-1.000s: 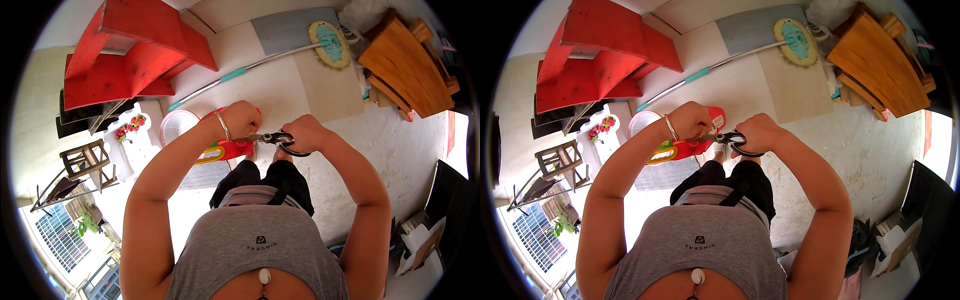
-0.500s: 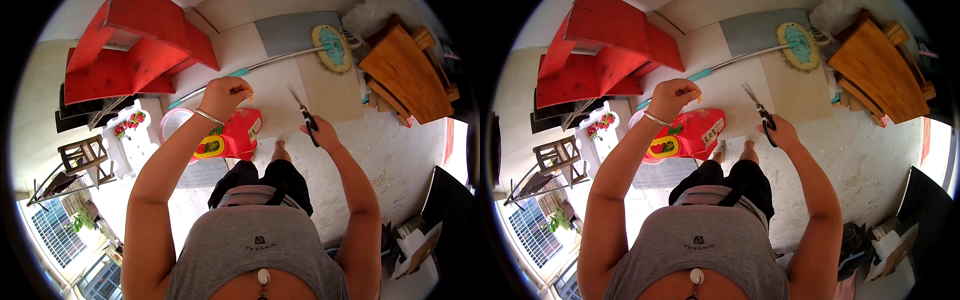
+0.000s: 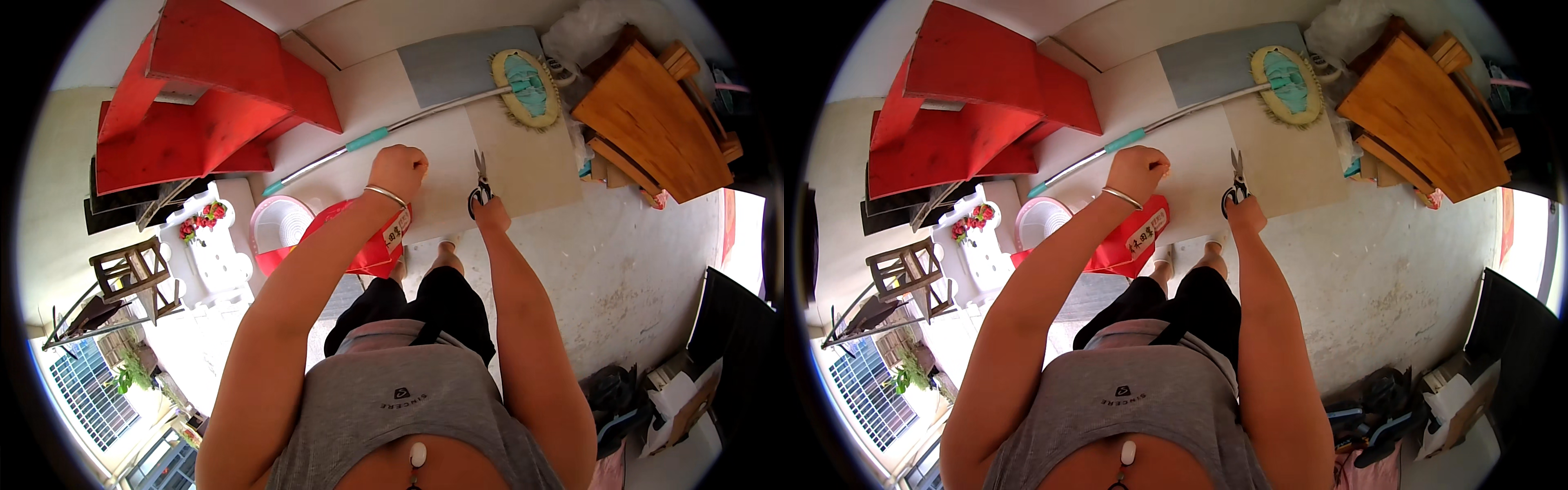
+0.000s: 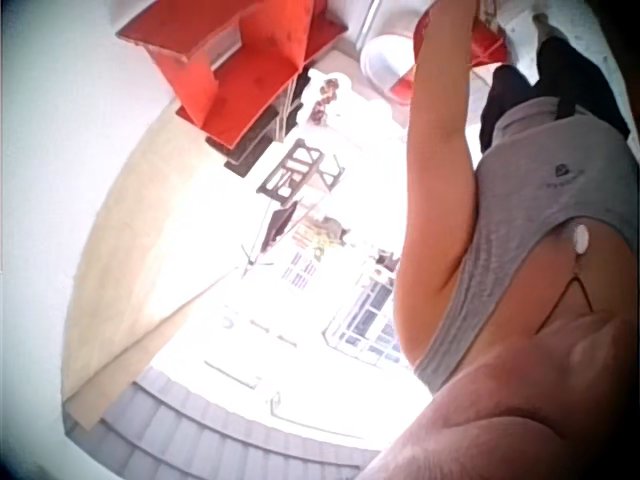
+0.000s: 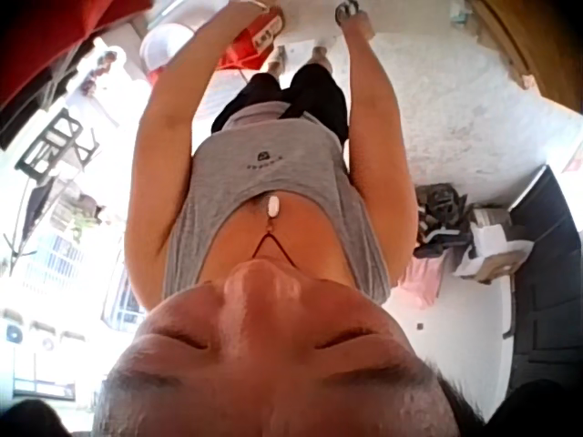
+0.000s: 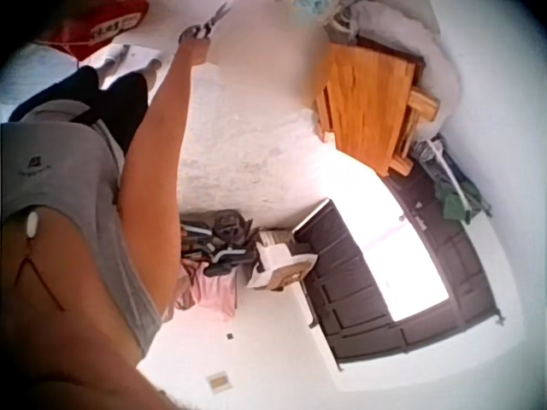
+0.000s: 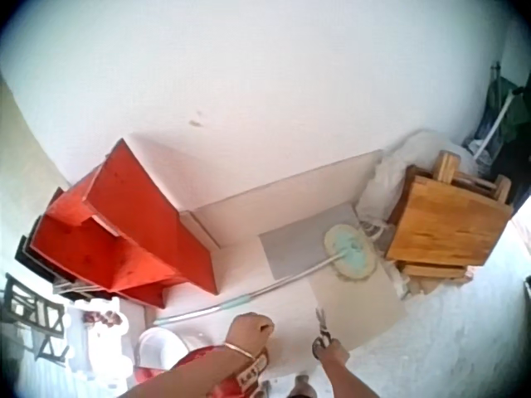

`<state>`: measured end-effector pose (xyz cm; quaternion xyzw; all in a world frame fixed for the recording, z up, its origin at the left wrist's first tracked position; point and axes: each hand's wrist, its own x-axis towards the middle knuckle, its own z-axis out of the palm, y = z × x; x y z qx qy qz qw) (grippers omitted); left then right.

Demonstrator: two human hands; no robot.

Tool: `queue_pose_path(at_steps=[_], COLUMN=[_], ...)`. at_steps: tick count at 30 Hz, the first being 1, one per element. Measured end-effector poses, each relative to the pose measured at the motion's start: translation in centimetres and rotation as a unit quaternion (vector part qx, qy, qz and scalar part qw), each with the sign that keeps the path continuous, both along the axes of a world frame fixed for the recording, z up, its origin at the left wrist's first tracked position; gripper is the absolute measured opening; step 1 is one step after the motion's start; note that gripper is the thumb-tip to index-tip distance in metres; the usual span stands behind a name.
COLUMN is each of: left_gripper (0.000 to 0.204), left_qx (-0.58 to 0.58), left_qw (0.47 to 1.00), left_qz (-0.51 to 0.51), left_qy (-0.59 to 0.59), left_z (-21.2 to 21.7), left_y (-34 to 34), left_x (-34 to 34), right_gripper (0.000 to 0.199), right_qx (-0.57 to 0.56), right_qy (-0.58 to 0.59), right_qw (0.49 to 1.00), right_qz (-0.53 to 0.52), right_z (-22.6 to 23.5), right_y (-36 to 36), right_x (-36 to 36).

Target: The person uses scissors to cut open a red package containing white grains. They then open the package and pour some of the contents into a pink plastic basin.

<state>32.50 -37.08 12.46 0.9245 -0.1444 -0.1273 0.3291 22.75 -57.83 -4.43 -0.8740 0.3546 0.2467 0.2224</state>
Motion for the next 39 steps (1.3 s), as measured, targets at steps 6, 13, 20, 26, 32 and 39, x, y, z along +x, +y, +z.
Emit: queue_pose_path(at_steps=[6,13,20,26,32,39], left_gripper=[0.008,0.026,0.028,0.057,0.059,0.042], left_qx=[-0.112,0.062,0.494,0.334,-0.450,-0.593], left_qw=[0.992,0.963,0.688,0.885,0.657,0.524], left_qz=[-0.053,0.152,0.098,0.119,0.355,0.406], left_qy=[0.022,0.213,0.523,0.303,0.489,0.457], left_z=[11.9,8.9,0.9,3.9,9.6,6.6], left_y=[2.7,17.2,27.4,19.5,12.2,9.8], left_x=[-7.2,-26.4,-40.2,-32.1,-19.8,-19.9], right_gripper=[0.060,0.041,0.024,0.018,0.016,0.028], right_qx=[-0.023,0.041,0.233,0.626,0.408,0.358], right_qy=[-0.006,-0.003,-0.155,-0.087,-0.352,-0.425], right_qw=[0.998,0.995,0.941,0.766,0.758,0.784], right_qz=[0.051,0.086,0.191,0.118,0.367,0.278], right_z=[-2.7,-6.3,-1.7,14.3,20.6,20.9], right_y=[-1.0,-1.9,2.4,9.8,11.4,11.2], right_x=[0.1,0.8,2.3,-0.2,-5.2,-10.5])
